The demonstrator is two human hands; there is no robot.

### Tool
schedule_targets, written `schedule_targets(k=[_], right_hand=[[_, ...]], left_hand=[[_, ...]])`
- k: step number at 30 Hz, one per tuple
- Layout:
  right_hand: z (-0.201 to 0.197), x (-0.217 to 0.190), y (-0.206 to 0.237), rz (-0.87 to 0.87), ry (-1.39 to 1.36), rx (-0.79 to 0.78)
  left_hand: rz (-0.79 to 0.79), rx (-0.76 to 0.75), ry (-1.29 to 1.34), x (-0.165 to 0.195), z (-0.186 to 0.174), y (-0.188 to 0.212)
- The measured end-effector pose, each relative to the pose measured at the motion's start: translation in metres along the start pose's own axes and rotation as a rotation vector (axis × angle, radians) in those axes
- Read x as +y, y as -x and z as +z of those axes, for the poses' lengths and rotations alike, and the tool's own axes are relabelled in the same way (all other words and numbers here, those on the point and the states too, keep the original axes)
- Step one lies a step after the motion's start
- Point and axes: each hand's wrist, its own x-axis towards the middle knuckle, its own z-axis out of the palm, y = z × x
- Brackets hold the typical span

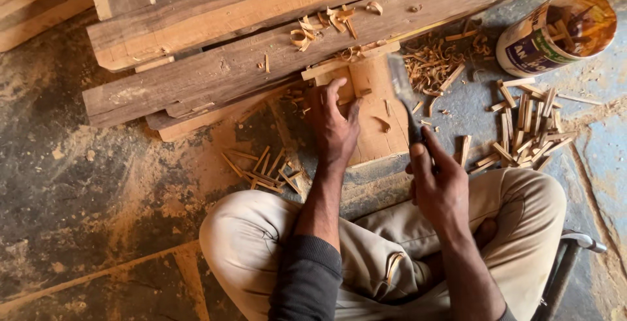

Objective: The person is carving a rectangular wooden block using a chisel and mallet. They repeatedly strike the chisel to remove wood shavings and shape the block. The person occasionally pauses to clear debris from the work surface.

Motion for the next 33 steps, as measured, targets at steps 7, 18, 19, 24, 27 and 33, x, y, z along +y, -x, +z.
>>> schedule_targets(k=[7,18,19,24,27,33], right_hand=[[-0.022,0.031,0.021,0.110,-0.037,-0.005],[-0.021,0.087,-0.002,0.028,-0.303,0.065],[-0.021,0.087,-0.002,0.018,-0.309,0.060],[-0.020,0.084,-0.001,-0.012,-0.311,0.039],[-0.020,0.083,-0.001,-0.002,-0.307,0.032],[-0.020,0.082,0.001,0.001,-0.269,0.030]], left_hand=[[0.108,0.120,-0.094,-0.006,0.006,-0.001],[0.106,0.140,-0.272,-0.009,0.003,0.004],[0.095,0.130,-0.276,-0.010,0.003,0.004],[0.098,0.092,-0.299,-0.004,-0.001,0.004],[0.076,0.045,-0.329,0.001,-0.007,0.004],[0.079,0.002,-0.387,0.001,-0.009,0.004]])
